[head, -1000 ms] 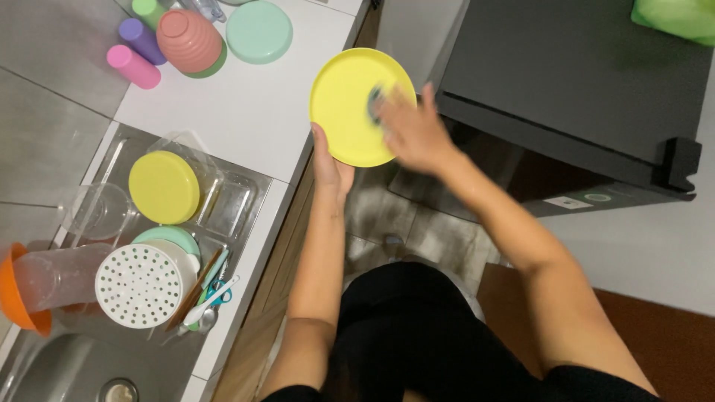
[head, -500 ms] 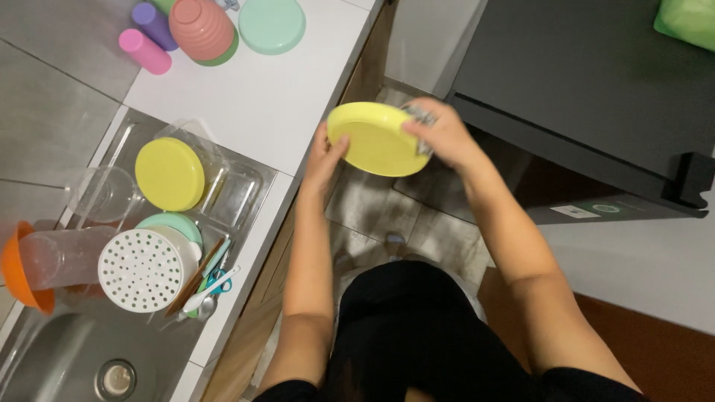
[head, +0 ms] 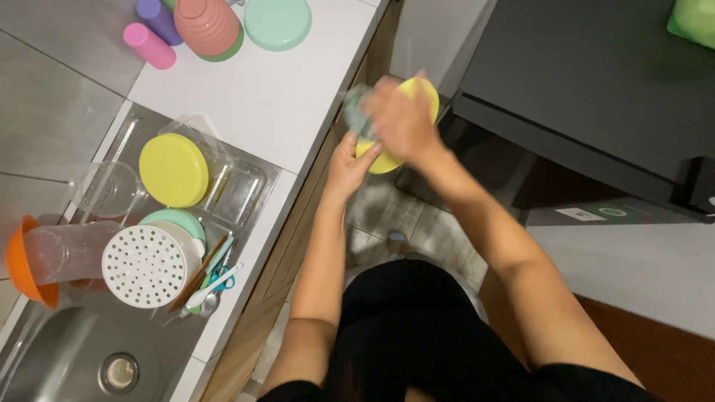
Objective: Wiping and cleaning various kitchen dishes and plastic containers using a cloth.
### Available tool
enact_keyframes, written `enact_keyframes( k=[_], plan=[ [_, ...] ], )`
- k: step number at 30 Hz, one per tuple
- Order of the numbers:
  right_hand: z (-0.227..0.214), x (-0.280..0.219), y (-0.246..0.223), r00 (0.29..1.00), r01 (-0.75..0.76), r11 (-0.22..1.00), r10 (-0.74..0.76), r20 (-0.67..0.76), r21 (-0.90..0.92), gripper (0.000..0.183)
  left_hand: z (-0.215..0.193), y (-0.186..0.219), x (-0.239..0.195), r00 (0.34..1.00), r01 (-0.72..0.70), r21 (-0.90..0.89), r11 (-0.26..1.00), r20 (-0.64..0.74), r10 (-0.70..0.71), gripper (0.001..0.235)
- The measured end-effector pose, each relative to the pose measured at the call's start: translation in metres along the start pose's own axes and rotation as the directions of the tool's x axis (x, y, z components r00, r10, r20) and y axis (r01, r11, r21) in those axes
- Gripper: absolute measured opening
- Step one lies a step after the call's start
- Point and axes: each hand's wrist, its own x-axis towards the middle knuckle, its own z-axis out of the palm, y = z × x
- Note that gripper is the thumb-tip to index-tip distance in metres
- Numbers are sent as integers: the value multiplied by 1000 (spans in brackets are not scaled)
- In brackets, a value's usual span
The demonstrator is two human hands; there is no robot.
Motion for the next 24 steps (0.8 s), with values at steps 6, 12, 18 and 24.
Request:
enact_keyframes(
  k=[6,12,18,24],
  plan=[
    [12,8,74,831,-471,745,554,-45,472,21,-14,2,-6,991,68,-98,993,120,-56,30],
    [-34,45,-42,997,-37,981,49,-59,188,17,-28,-16,11,973,190,300,935,72,-220,28],
    [-13,51,-11,968,-86,968,137,-209,235,33,-25,-1,-11,958,276,-233,933,-16,-287,54],
    [45,7,-60,893,-381,882,429,-136,276,47,-20,4,-8,964,39,-667,744,-172,-204,47]
  ],
)
